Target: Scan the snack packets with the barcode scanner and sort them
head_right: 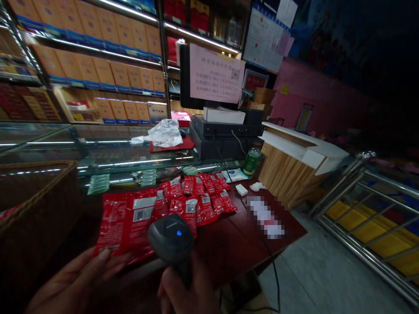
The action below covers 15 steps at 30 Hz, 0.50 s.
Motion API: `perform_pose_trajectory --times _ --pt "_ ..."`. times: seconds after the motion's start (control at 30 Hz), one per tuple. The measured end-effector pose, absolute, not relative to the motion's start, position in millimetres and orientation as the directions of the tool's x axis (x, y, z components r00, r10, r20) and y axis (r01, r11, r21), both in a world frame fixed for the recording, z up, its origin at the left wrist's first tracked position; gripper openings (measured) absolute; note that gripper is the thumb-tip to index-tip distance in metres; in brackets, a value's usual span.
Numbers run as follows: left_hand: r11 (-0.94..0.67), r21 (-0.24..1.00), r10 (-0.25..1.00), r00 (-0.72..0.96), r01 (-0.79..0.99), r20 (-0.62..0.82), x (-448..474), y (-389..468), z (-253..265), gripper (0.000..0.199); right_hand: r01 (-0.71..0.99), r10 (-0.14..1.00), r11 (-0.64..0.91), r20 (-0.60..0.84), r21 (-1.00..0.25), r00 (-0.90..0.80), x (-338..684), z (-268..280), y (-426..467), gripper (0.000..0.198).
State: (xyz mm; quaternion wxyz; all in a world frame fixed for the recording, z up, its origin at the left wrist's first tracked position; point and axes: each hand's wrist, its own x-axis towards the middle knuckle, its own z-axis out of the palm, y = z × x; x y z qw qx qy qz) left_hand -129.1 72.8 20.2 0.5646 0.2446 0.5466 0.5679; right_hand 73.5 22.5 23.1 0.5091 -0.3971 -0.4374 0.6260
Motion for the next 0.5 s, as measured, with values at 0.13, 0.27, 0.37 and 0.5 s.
perform_pose_trajectory --times 0.13,0.27,0.37,0.5 --pt "0.238 0.899 0.92 -0.211 -0.368 -0.33 -128.9 73.2 18.3 0.05 -0.32 0.984 -0.131 -0.082 -0.938 -0.161 72.3 27.3 21.4 0.058" --pt "0.231 0.899 0.912 -0.239 -0.372 -0.334 -129.3 73.1 14.8 0.05 -0.303 0.979 -0.128 -0.071 -0.944 -0.193 72.6 28.2 22.4 0.057" --pt "0.23 0.903 0.907 -0.256 -0.362 -0.334 -128.4 73.7 15.0 0.047 -0.279 0.978 -0.13 -0.077 -0.951 -0.192 72.8 26.2 23.4 0.058" --pt "0.246 0.91 0.906 -0.255 -0.334 -0.338 -125.2 73.5 21.5 0.044 -0.37 0.987 -0.124 -0.074 -0.921 -0.146 70.2 24.9 22.6 0.057"
